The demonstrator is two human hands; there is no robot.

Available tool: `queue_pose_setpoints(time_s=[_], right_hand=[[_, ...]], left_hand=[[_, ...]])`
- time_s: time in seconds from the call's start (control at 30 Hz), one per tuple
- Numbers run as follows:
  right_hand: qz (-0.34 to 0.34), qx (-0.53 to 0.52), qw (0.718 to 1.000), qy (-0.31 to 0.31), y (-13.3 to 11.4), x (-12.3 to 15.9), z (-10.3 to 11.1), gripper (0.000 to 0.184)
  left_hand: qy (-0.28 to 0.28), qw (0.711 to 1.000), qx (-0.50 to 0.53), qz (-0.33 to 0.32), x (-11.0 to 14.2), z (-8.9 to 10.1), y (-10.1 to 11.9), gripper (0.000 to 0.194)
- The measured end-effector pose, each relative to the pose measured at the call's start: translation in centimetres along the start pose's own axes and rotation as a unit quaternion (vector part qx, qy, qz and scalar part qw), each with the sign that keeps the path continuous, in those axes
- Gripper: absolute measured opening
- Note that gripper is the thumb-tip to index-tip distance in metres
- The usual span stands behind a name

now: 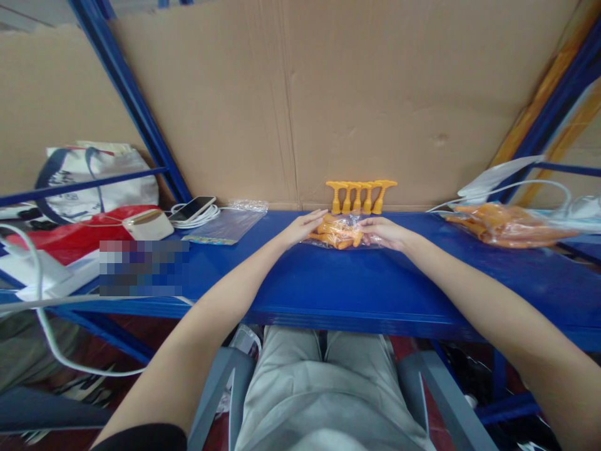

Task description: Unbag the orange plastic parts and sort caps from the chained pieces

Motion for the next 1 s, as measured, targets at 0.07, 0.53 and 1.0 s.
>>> queue_pose_setpoints(time_s=[0.07,0.53,1.0], right_hand=[[0.004,-0.023,1.000,0.013,-0.1,0.0,-0.3,0.017],[0.034,0.002,0.999,0.031,0.3,-0.3,-1.2,0.019],[0.053,0.056,0.997,0.006,0.5,-0.9,-1.3,0.012]], left_hand=[[0.005,1.000,0.004,0.000,0.0,0.1,-0.1,0.045],[0.028,0.995,-0.082,-0.041,0.2,0.5,0.3,0.046],[0.046,0.992,-0.116,-0.019,0.2,1.0,0.0,0.031]])
Point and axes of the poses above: each hand's wrist, its own x-axis away from the middle knuckle, its own z-axis out of the back of the hand, y = z × x, the point moved 5 cm from there along -x, towards the middle knuckle, and after that the axes turned 10 degrees about x, right-handed, at the moved point
